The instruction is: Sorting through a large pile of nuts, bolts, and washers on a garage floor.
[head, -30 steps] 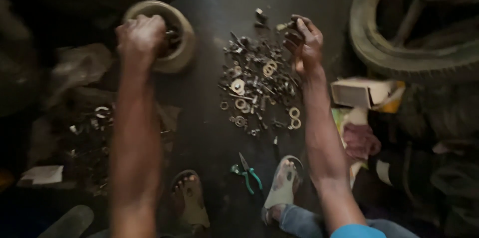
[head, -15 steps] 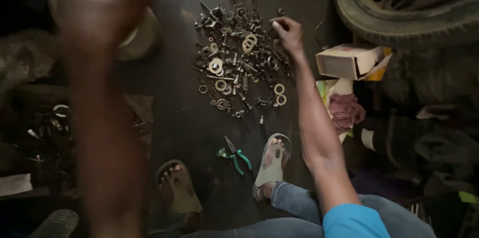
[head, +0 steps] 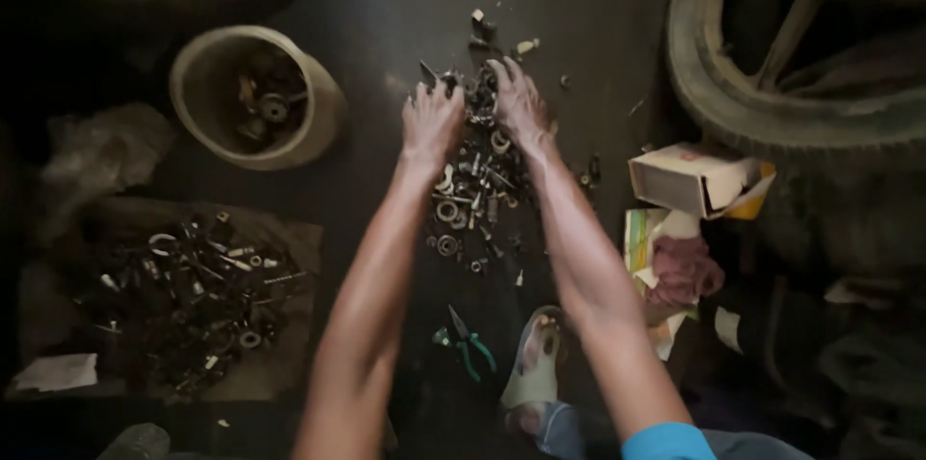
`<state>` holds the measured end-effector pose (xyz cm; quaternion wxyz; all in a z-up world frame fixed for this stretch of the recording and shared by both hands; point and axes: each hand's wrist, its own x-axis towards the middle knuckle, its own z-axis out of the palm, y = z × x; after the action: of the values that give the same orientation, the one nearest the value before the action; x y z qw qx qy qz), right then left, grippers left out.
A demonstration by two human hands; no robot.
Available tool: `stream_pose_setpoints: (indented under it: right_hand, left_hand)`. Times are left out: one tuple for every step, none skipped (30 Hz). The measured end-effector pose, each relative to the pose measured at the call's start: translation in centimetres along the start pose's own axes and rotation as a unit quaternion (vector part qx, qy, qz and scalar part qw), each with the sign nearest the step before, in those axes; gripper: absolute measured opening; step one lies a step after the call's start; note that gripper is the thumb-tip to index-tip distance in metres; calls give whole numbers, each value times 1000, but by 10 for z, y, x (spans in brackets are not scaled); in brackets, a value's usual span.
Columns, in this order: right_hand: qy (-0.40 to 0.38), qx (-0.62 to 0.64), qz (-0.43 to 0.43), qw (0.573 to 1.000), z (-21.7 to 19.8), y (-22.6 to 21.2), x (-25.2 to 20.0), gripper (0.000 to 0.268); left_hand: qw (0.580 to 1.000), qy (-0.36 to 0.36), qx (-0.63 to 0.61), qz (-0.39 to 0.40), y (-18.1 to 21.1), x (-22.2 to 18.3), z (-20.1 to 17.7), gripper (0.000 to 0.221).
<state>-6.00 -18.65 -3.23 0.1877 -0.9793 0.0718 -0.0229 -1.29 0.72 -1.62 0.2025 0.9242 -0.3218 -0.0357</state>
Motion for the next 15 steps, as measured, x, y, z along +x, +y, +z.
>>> stream_pose_setpoints:
  right_hand:
    - [9, -20, 0, 1000, 5, -1, -1, 57]
    - [22, -42, -1, 999, 6, -2, 2, 65]
    - [26, -42, -5, 999, 9, -1, 0, 65]
    - [-8, -100, 15, 995, 11, -1, -2, 68]
    - [-43, -158, 35, 986, 11, -2, -3, 71]
    - [-36, -156, 33, 986, 12, -5, -10, 71]
    - [-40, -176, 37, 983, 12, -7, -16, 63]
    - [-39, -196, 42, 979, 11, -8, -19, 56]
    - [-28, -195, 41, 979, 7, -11, -24, 56]
    - [-27, -184, 46, 981, 7, -15, -28, 58]
    - [-27, -173, 51, 983, 9, -17, -31, 61]
    - [-16, -172, 50, 984, 3, -23, -26, 61]
    - [-25, -139, 66, 988, -1, -29, -20, 57]
    - [-43, -106, 86, 990, -1, -34, -30, 53]
    - [-42, -104, 88, 990, 4, -33, -27, 53]
  left_hand:
    - [1000, 6, 3, -4, -4, -5, 15, 36]
    - [1000, 16, 6, -6, -7, -5, 29, 39]
    - [1000, 21, 9, -6, -4, -7, 26, 39]
    - [999, -21, 1, -27, -2, -6, 20, 37]
    - [997, -63, -8, -47, 2, -7, 13, 36]
    - [997, -58, -4, -46, 1, -12, 17, 36]
    - [995, -78, 1, -56, 1, -18, 20, 31]
    - [993, -95, 6, -64, -1, -18, 23, 27]
    - [994, -87, 11, -60, 5, -18, 9, 27]
    - [994, -95, -4, -62, 8, -18, -4, 30]
    - [992, -103, -18, -64, 11, -19, -14, 33]
    - [994, -95, -13, -60, 11, -13, -24, 33]
    - [990, -125, -10, -58, 10, -7, -32, 33]
    - [985, -164, -11, -57, 14, -13, -36, 32]
    - [985, -166, -10, -55, 10, -13, -35, 32]
